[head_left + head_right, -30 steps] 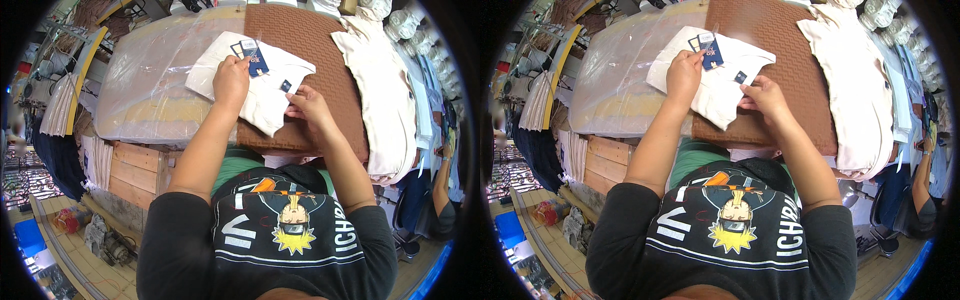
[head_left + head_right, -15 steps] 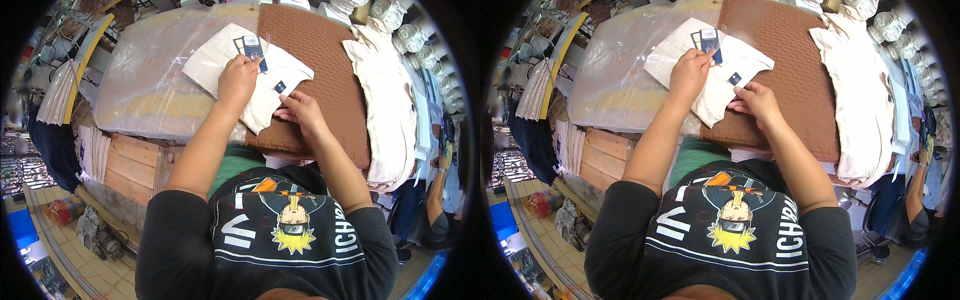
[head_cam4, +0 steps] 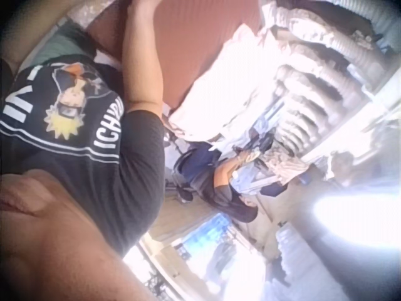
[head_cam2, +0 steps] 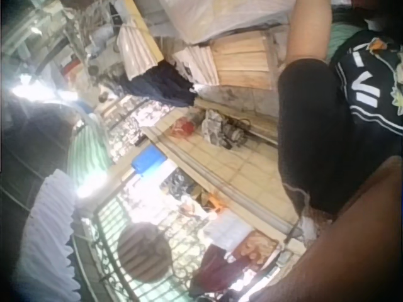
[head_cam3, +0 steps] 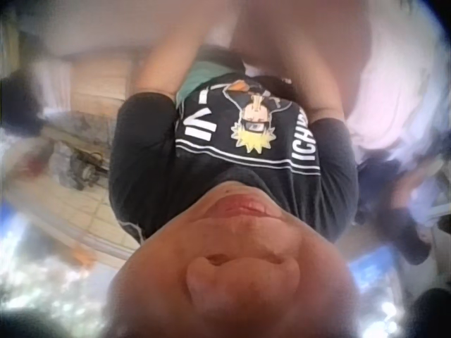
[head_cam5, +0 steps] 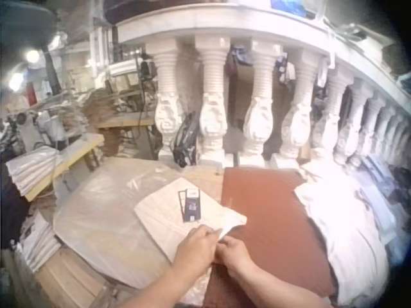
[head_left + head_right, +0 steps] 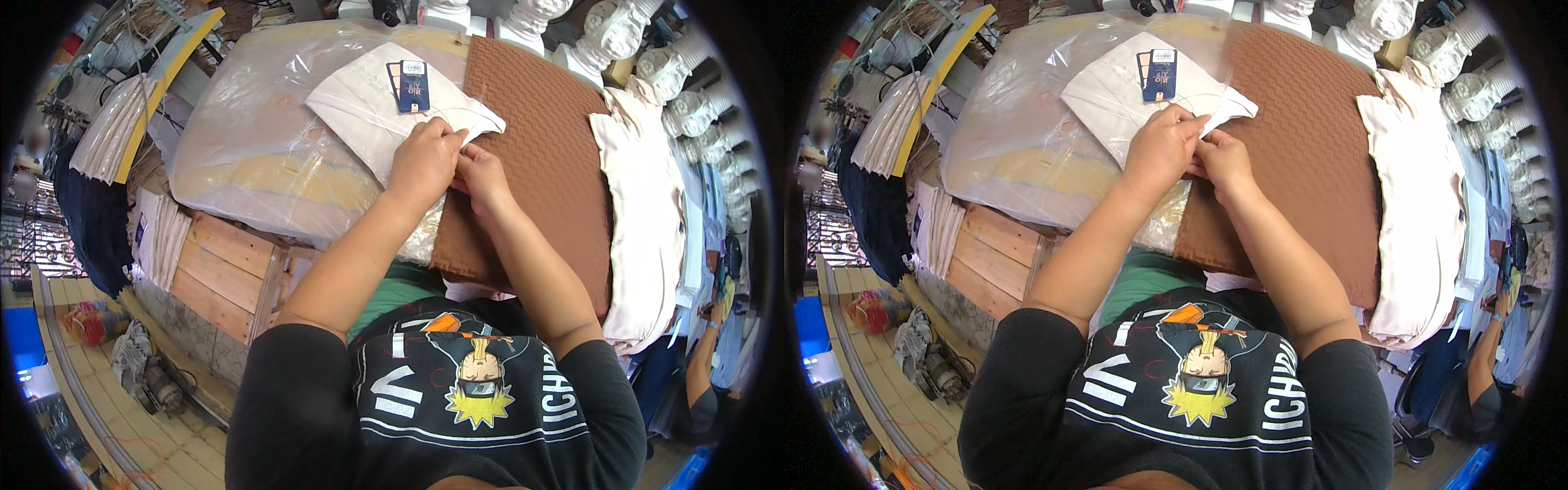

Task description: The person packages folded shirts into plastic bags by placing a shirt into a bag, sealing it, and stacking the finished packages.

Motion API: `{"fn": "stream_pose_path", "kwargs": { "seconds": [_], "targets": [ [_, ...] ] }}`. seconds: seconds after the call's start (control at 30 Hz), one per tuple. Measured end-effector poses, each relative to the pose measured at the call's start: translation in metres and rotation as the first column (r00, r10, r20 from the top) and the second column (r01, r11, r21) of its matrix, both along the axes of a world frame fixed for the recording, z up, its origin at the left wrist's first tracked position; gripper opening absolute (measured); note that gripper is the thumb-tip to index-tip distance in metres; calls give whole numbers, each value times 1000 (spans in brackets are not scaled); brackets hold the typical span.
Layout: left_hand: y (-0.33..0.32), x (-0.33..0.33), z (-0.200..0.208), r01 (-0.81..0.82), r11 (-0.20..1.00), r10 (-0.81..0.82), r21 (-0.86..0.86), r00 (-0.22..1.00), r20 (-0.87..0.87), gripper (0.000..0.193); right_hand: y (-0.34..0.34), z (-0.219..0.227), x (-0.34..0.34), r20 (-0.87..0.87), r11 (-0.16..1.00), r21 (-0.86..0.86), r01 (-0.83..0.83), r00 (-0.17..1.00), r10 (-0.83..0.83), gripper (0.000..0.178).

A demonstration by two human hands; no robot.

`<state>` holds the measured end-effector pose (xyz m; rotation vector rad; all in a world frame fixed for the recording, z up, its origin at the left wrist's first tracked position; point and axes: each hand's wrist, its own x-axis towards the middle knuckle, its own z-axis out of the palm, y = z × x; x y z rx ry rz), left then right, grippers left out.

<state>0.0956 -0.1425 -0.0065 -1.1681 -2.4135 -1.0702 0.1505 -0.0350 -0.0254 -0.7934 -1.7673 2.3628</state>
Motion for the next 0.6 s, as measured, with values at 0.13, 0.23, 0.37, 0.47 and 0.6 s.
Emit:
{"fn": "stream_pose_path", "kwargs": {
  "seconds": [0.13, 0.23, 0.37, 0.47, 0.6],
  "targets": [
    [-4, -2, 4, -10, 1000, 10, -4, 1000, 23, 24, -10, -3, -26, -14, 996, 86, 6, 1000, -4, 13],
    [-9, -5, 8, -13, 1000, 11, 20, 998, 67, 25, -11, -14, -46, -80, 999, -51, -3, 997, -2, 16],
    [-16, -7, 18, 1, 997, -4, 71, 999, 41, 25, -12, -19, -65, -86, 999, -10, -37, 996, 36, 23],
    [-11, -10, 21, 60, 992, -61, 110, 998, 4, 23, 12, -115, -123, -372, 962, -162, -218, 917, 145, 29],
    [-16, -6, 25, 44, 992, -45, 120, 999, 6, 22, -17, -69, -122, -236, 984, -109, -138, 965, 110, 29]
  ]
}}
